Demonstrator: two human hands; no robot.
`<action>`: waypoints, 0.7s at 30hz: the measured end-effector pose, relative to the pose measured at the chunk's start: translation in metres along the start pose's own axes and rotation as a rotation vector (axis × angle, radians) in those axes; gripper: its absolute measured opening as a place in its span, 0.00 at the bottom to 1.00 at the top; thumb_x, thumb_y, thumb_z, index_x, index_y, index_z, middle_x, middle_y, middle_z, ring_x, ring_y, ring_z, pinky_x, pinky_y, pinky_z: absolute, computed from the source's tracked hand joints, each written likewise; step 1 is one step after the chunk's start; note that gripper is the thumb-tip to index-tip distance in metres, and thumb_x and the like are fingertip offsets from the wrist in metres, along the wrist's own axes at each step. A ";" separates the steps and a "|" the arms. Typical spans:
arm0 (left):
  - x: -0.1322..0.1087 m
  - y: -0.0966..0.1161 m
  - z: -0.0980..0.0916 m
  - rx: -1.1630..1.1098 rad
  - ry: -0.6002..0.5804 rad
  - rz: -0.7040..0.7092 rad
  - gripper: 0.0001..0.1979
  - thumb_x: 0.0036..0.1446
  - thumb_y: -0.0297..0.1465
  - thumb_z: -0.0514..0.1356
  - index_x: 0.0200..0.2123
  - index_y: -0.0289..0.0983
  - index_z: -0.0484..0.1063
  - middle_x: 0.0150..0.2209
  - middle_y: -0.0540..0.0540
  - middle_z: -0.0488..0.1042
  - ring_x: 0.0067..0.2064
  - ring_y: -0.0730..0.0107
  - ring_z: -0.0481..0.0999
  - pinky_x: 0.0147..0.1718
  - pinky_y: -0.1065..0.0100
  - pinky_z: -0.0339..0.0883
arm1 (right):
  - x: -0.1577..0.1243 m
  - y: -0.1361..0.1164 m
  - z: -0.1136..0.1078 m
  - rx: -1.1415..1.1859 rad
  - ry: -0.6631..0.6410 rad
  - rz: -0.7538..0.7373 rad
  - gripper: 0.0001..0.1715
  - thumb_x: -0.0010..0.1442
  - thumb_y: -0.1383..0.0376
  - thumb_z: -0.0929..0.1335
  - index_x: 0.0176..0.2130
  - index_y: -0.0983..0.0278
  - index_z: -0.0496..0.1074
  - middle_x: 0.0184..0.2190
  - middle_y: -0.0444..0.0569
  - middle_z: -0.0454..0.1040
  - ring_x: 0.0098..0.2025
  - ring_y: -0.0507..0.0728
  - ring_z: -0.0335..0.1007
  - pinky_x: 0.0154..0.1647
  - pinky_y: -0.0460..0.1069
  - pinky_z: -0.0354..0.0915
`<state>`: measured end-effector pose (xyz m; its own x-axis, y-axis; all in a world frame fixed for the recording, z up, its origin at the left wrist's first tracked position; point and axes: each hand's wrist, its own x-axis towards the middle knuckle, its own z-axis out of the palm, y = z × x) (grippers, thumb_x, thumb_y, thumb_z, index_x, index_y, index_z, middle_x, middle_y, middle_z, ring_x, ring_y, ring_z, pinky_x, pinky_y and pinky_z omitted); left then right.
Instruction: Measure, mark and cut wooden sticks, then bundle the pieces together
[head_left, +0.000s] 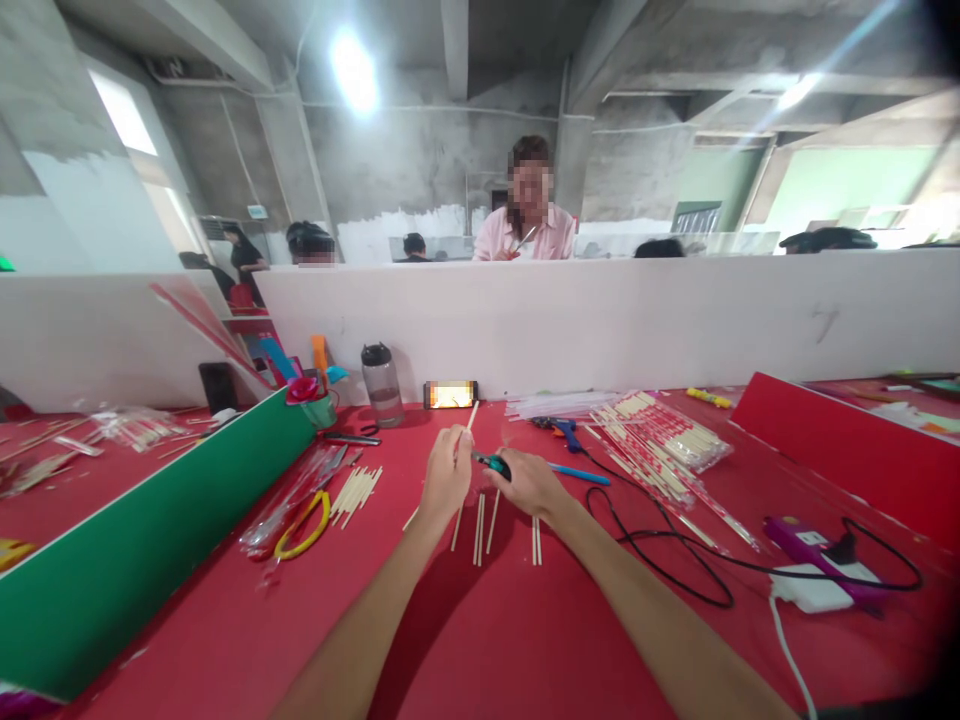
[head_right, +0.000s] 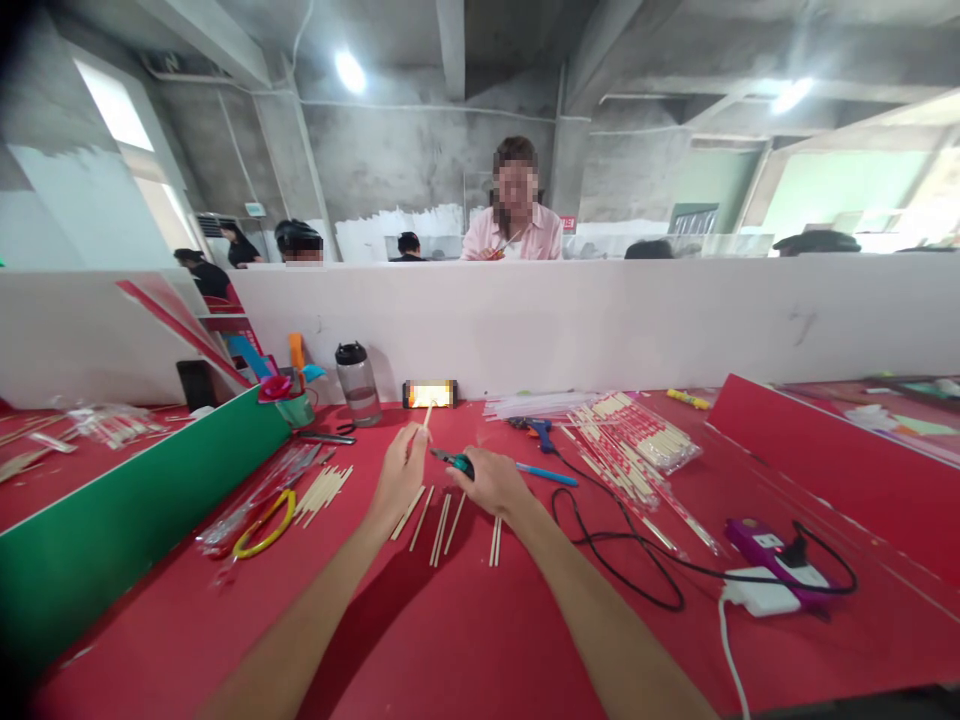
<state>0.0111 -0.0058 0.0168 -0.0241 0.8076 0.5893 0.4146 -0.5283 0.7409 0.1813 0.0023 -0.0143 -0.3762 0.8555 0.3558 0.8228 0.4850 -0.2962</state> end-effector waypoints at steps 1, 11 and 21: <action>0.002 -0.001 -0.002 -0.094 0.022 -0.053 0.15 0.65 0.39 0.50 0.29 0.38 0.64 0.28 0.50 0.64 0.31 0.70 0.65 0.31 0.70 0.59 | 0.000 0.002 -0.002 -0.006 0.000 0.000 0.23 0.67 0.47 0.59 0.40 0.63 0.68 0.35 0.49 0.75 0.37 0.57 0.71 0.33 0.48 0.51; 0.013 -0.015 -0.015 -1.105 -0.147 -0.614 0.13 0.54 0.37 0.62 0.30 0.37 0.61 0.25 0.56 0.62 0.15 0.87 0.46 0.13 0.78 0.37 | -0.010 0.039 -0.015 -0.235 -0.039 0.243 0.27 0.64 0.45 0.61 0.41 0.66 0.69 0.40 0.59 0.74 0.45 0.65 0.71 0.40 0.52 0.59; 0.006 -0.011 -0.005 -1.111 -0.204 -0.646 0.12 0.57 0.37 0.61 0.31 0.37 0.61 0.22 0.55 0.64 0.16 0.84 0.51 0.14 0.78 0.41 | -0.010 0.059 -0.011 -0.290 -0.117 0.399 0.33 0.54 0.44 0.68 0.46 0.68 0.71 0.48 0.64 0.70 0.52 0.70 0.65 0.48 0.59 0.59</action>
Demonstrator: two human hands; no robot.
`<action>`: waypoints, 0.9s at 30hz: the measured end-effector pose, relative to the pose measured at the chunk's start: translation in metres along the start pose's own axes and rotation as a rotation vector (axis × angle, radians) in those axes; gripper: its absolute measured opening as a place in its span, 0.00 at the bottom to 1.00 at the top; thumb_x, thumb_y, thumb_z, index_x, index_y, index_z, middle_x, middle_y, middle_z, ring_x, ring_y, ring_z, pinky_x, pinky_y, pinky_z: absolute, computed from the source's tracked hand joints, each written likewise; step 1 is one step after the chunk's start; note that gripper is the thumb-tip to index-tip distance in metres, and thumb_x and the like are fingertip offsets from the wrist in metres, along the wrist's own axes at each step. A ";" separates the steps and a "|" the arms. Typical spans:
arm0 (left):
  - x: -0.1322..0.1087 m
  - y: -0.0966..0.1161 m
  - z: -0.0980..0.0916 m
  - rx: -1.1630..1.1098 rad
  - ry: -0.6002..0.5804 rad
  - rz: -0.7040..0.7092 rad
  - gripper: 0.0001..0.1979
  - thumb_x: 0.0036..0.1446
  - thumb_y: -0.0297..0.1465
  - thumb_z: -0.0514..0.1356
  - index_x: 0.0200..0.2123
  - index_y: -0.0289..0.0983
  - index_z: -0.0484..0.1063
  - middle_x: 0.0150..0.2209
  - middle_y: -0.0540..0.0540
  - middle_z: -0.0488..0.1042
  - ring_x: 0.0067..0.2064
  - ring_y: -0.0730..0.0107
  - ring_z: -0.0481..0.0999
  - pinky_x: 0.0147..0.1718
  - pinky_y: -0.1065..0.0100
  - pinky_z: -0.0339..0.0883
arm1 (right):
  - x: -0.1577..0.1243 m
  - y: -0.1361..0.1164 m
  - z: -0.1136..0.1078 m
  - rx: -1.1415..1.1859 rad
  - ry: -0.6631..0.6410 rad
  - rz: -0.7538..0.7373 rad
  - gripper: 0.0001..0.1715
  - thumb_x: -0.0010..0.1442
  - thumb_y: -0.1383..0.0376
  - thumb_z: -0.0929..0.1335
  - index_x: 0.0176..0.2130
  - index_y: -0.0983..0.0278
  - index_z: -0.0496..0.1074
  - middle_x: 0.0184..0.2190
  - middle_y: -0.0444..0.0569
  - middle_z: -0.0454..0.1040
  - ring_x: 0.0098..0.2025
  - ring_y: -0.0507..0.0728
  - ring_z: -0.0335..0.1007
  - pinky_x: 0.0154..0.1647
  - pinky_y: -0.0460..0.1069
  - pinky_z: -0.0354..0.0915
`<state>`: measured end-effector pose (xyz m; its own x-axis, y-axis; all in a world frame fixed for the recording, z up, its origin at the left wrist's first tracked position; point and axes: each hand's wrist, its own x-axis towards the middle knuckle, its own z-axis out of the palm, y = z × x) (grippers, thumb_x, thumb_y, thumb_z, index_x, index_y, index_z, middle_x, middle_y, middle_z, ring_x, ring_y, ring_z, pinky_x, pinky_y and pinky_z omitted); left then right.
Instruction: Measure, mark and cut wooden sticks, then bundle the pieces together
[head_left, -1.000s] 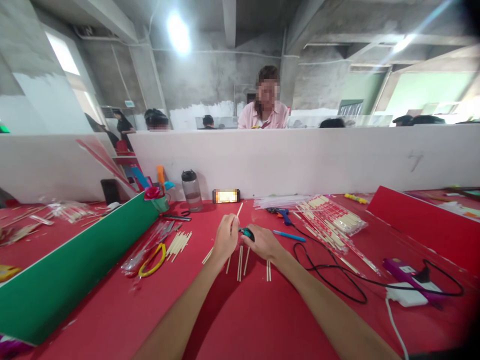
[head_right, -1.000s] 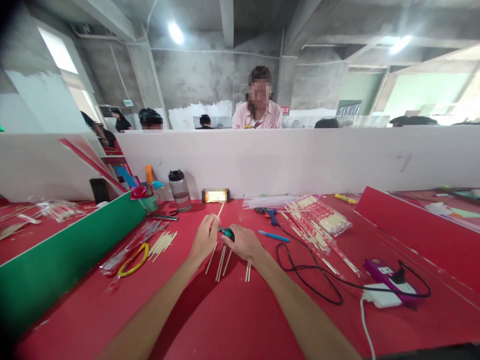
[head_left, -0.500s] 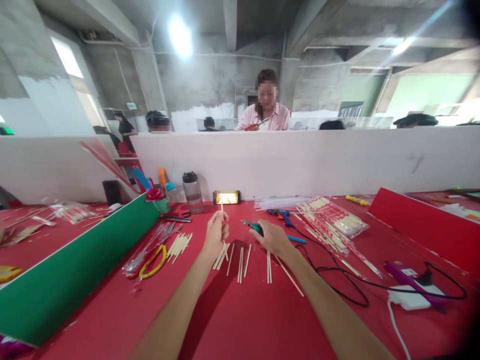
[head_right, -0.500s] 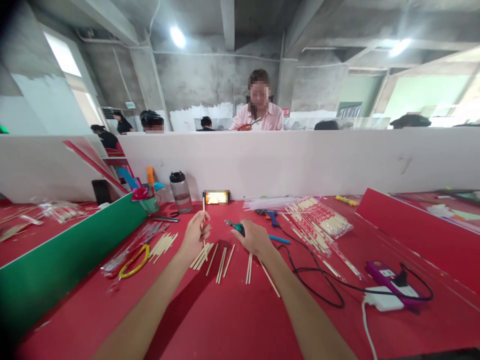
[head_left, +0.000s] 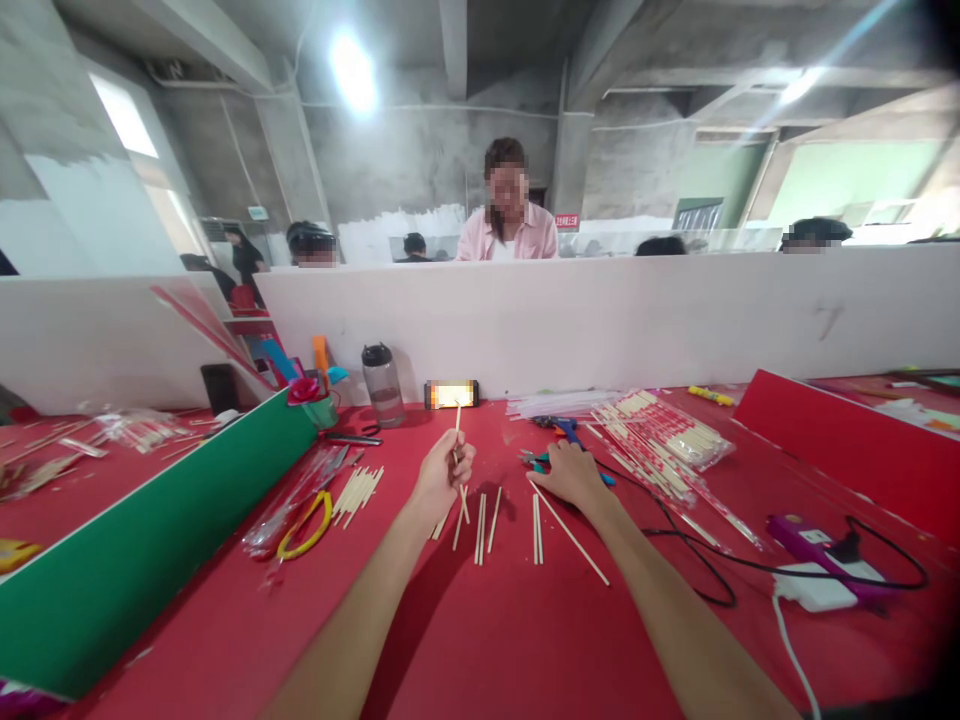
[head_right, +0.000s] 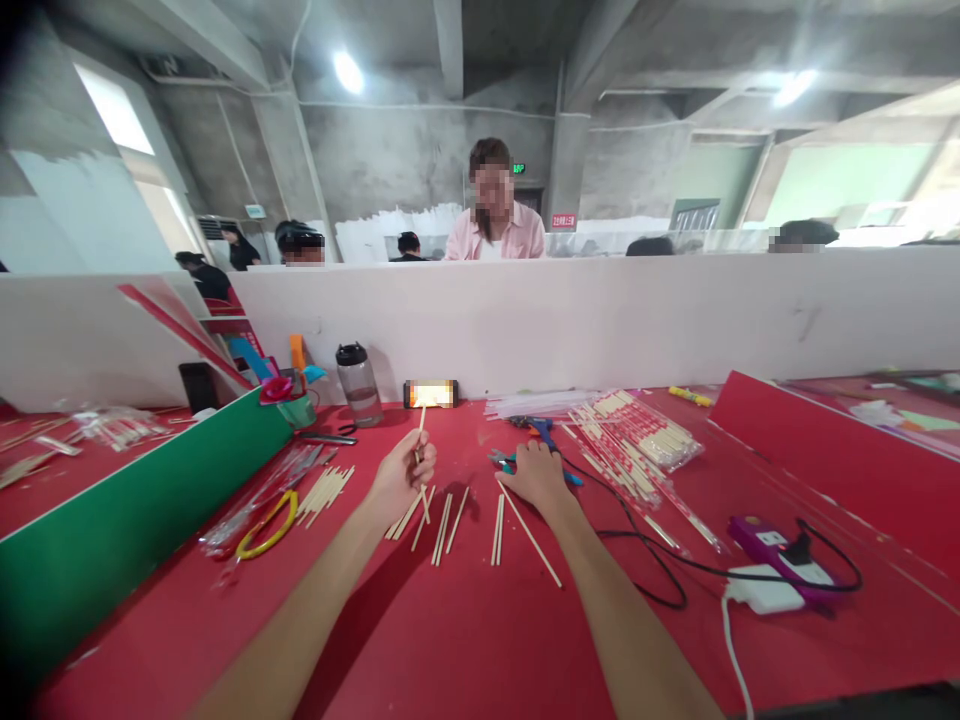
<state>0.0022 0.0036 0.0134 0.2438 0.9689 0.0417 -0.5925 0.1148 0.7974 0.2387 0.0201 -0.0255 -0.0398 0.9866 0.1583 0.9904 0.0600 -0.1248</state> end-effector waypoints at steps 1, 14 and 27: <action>0.000 -0.001 0.000 0.004 0.001 -0.001 0.12 0.57 0.37 0.61 0.31 0.37 0.61 0.21 0.55 0.64 0.16 0.83 0.51 0.15 0.78 0.42 | 0.001 0.001 0.001 0.001 0.001 0.003 0.33 0.55 0.44 0.68 0.46 0.68 0.71 0.48 0.64 0.70 0.52 0.70 0.64 0.49 0.60 0.59; -0.003 -0.012 0.008 -0.007 -0.008 0.054 0.14 0.56 0.40 0.62 0.32 0.38 0.63 0.23 0.54 0.66 0.20 0.81 0.58 0.20 0.76 0.54 | -0.032 -0.064 -0.021 0.631 0.006 -0.588 0.13 0.65 0.57 0.64 0.41 0.61 0.74 0.35 0.45 0.78 0.34 0.53 0.72 0.36 0.45 0.60; 0.008 0.002 -0.014 0.629 0.186 0.362 0.12 0.56 0.40 0.59 0.29 0.37 0.73 0.32 0.47 0.74 0.33 0.71 0.71 0.31 0.73 0.63 | -0.034 -0.074 -0.014 0.705 0.016 -0.513 0.06 0.61 0.64 0.66 0.33 0.63 0.70 0.27 0.43 0.75 0.29 0.51 0.68 0.32 0.44 0.58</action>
<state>-0.0079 0.0146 0.0069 -0.0498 0.9499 0.3086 -0.0467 -0.3108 0.9493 0.1686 -0.0196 -0.0079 -0.4516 0.8099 0.3742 0.5374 0.5818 -0.6105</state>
